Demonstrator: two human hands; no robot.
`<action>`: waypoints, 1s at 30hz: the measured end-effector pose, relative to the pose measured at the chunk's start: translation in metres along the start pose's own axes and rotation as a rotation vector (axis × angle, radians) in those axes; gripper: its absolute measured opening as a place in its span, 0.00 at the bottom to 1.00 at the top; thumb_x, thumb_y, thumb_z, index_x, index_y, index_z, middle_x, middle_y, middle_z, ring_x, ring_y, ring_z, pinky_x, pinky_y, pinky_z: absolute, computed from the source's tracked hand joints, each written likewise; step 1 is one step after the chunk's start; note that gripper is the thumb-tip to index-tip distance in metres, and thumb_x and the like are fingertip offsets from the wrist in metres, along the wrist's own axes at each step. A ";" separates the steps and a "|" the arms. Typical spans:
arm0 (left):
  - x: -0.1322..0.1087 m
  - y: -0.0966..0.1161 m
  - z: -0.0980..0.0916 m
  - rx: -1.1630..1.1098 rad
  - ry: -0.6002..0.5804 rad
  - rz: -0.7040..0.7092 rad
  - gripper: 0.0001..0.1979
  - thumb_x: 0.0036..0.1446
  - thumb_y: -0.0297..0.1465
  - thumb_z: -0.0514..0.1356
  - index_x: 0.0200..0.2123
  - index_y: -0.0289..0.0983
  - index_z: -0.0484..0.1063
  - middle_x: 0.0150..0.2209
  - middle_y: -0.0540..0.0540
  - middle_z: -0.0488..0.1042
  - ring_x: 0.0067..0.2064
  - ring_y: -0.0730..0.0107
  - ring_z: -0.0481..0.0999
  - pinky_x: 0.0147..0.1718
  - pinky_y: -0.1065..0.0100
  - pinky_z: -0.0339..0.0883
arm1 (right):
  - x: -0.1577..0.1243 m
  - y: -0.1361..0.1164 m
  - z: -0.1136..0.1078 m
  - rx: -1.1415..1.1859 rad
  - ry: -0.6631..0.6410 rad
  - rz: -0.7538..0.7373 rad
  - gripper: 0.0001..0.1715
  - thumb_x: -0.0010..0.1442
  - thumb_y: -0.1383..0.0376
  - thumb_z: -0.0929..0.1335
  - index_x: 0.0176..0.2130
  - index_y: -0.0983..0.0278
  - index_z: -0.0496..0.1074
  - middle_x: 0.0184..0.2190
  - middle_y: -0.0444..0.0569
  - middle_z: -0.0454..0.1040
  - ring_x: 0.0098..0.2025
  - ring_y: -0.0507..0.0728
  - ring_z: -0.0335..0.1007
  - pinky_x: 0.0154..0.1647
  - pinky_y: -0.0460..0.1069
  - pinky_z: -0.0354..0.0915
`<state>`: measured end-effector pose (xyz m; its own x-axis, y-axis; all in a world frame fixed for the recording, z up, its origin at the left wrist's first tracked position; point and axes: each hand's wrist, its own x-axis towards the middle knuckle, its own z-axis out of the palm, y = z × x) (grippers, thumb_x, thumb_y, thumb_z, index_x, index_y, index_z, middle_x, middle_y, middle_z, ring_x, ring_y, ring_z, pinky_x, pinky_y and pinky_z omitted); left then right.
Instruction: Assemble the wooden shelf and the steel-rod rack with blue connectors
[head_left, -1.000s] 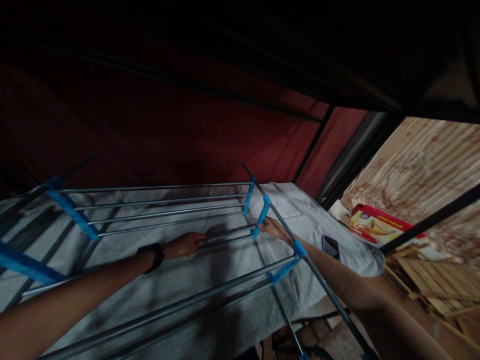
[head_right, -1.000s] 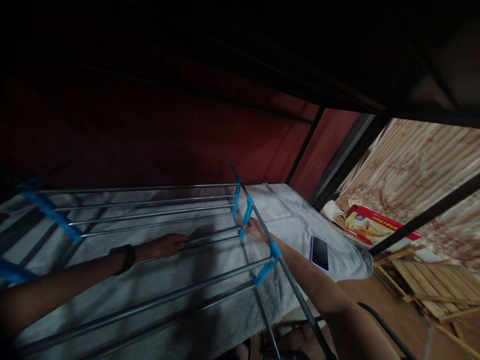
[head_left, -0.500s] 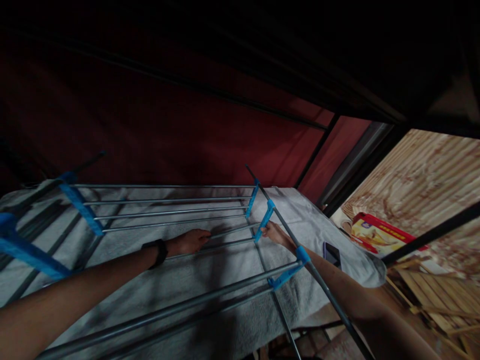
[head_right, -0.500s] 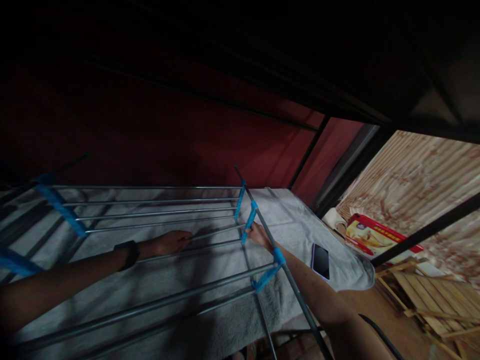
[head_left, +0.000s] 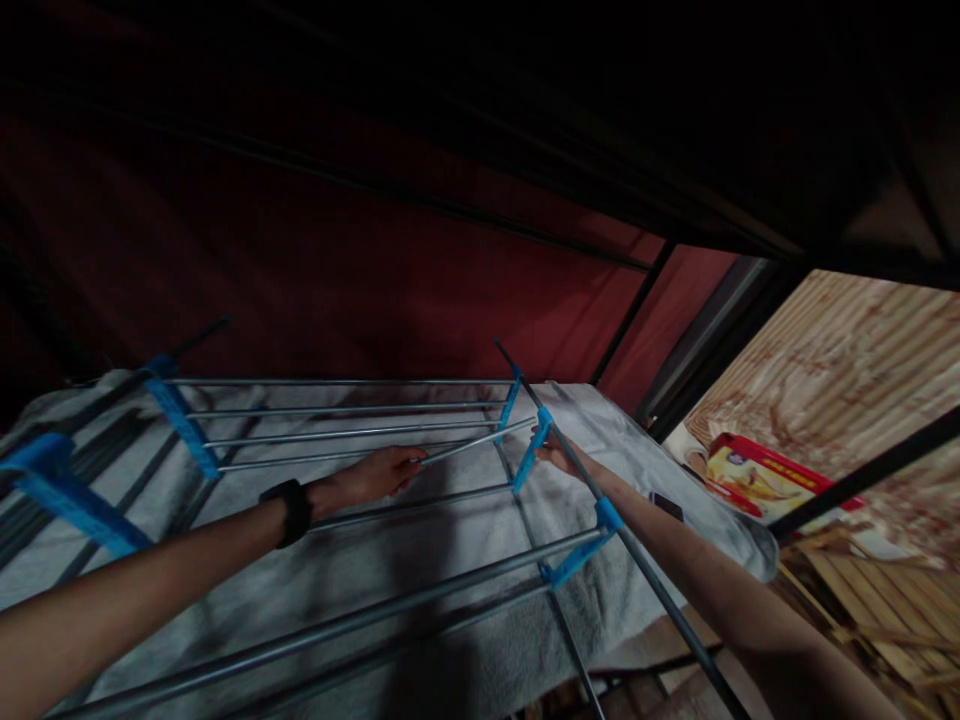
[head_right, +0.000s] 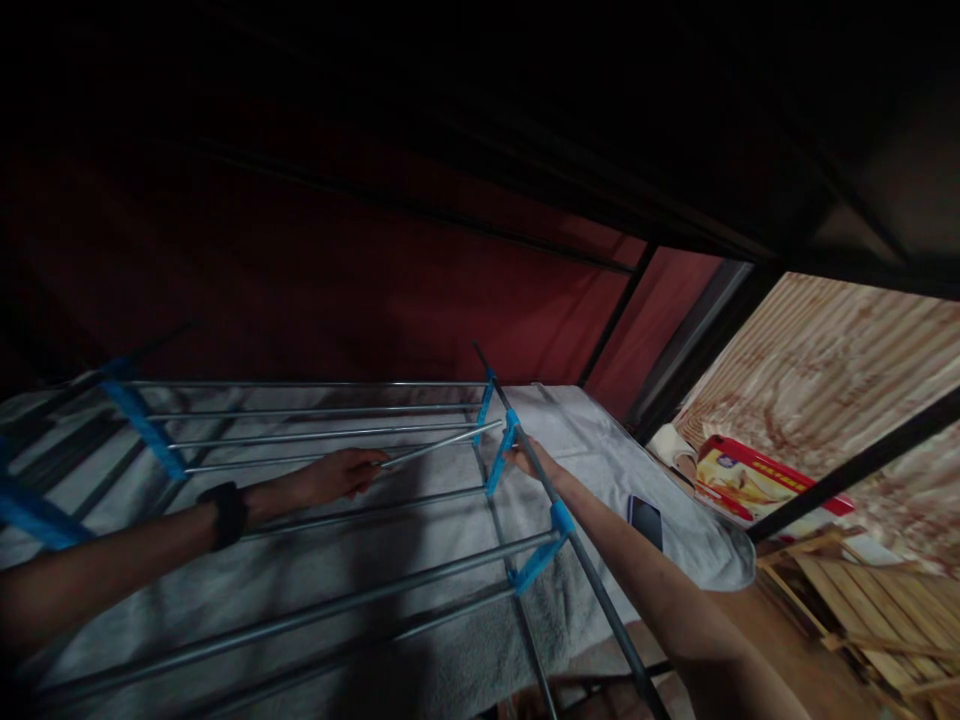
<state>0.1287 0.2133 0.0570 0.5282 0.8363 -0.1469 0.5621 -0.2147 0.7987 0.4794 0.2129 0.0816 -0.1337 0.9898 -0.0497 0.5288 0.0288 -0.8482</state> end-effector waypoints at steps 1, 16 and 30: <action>-0.002 0.003 0.001 -0.007 -0.004 0.001 0.15 0.55 0.44 0.50 0.31 0.38 0.66 0.23 0.51 0.65 0.25 0.70 0.64 0.25 0.69 0.59 | 0.001 0.001 -0.004 -0.001 0.008 -0.003 0.13 0.50 0.60 0.72 0.37 0.61 0.72 0.34 0.47 0.74 0.42 0.60 0.69 0.44 0.54 0.69; 0.004 0.009 0.011 0.148 0.073 0.101 0.15 0.59 0.39 0.47 0.31 0.38 0.69 0.24 0.49 0.67 0.27 0.69 0.66 0.27 0.69 0.57 | 0.007 -0.010 -0.027 0.150 0.113 0.009 0.16 0.57 0.57 0.68 0.44 0.61 0.73 0.39 0.47 0.75 0.41 0.56 0.71 0.44 0.51 0.72; -0.002 0.036 -0.004 0.356 0.155 0.118 0.18 0.63 0.34 0.46 0.43 0.38 0.75 0.41 0.42 0.79 0.43 0.59 0.77 0.45 0.62 0.66 | 0.006 -0.004 -0.017 -0.357 0.157 -0.128 0.21 0.67 0.60 0.59 0.56 0.61 0.68 0.40 0.49 0.79 0.39 0.56 0.76 0.43 0.50 0.71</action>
<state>0.1452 0.2056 0.0882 0.5156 0.8556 0.0447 0.7028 -0.4522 0.5491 0.4906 0.2206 0.0939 -0.1028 0.9835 0.1491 0.7777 0.1729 -0.6044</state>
